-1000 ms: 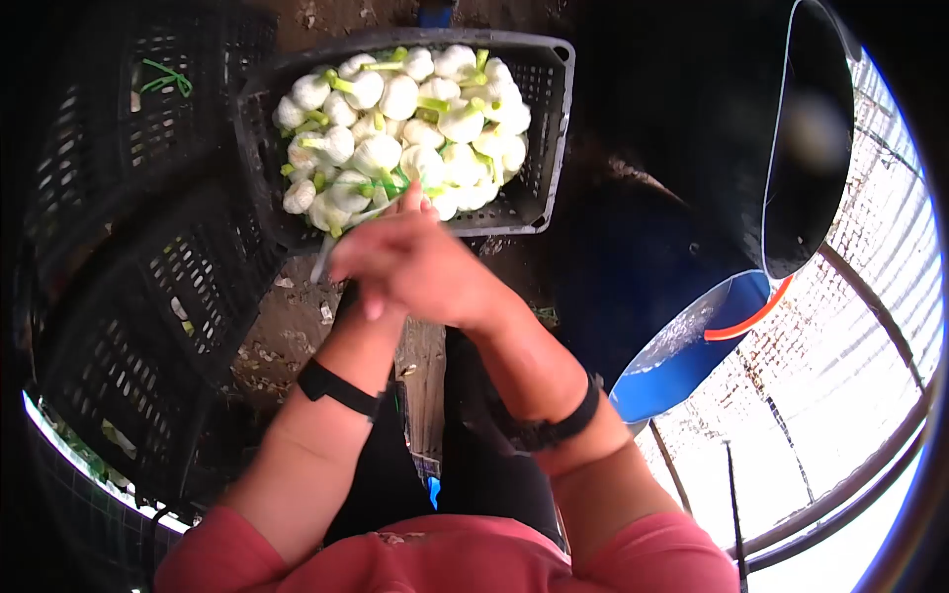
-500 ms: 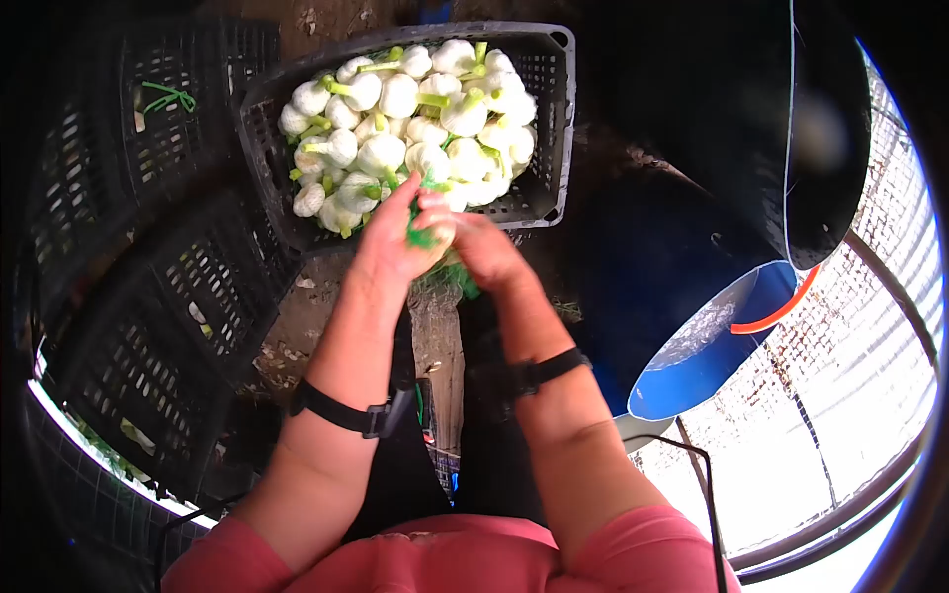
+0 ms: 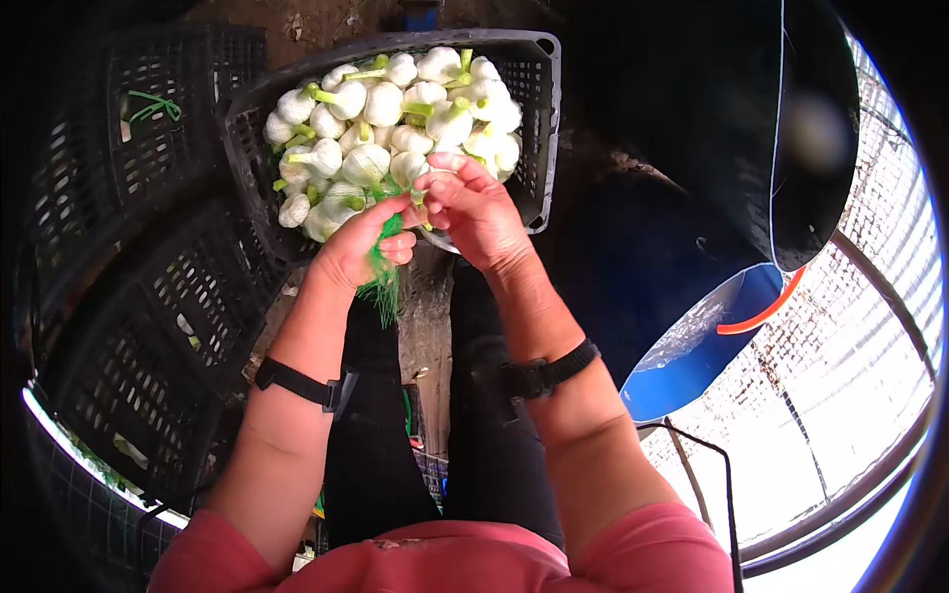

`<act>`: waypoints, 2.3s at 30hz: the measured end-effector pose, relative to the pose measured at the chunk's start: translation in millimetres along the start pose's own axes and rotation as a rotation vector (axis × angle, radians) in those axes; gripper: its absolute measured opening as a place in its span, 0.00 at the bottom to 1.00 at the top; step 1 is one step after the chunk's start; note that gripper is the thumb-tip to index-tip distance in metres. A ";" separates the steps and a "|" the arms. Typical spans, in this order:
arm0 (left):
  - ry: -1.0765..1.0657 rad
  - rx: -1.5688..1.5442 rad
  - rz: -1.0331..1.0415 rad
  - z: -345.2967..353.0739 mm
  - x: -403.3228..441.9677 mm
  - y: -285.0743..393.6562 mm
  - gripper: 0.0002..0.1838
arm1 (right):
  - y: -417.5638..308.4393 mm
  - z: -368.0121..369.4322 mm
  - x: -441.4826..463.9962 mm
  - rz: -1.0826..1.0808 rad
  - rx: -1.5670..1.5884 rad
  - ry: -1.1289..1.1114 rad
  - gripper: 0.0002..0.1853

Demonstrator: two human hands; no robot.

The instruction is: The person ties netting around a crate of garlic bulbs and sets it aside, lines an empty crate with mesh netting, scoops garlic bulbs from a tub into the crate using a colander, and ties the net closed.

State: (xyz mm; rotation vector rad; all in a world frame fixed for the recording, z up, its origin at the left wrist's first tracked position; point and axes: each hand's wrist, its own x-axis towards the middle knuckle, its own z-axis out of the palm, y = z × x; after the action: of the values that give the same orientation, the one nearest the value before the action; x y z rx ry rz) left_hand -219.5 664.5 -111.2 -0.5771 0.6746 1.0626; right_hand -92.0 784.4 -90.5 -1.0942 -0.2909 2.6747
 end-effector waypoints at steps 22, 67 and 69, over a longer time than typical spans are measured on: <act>0.685 1.256 0.557 30.3 -11.3 -8.1 0.15 | 28.0 -1.5 12.2 -0.756 -1.647 0.338 0.10; 0.513 1.360 0.706 18.4 -10.7 19.6 0.06 | 0.5 5.5 22.7 -0.792 -1.662 0.084 0.05; 0.519 1.561 0.939 11.5 -7.7 21.0 0.05 | -0.3 5.9 20.9 -0.761 -1.735 0.108 0.05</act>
State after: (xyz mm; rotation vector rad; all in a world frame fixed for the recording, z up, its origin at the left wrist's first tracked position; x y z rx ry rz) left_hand -238.9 676.1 -100.1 0.9680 2.0292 0.8464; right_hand -110.6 790.3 -100.0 -0.9364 -2.5336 1.1964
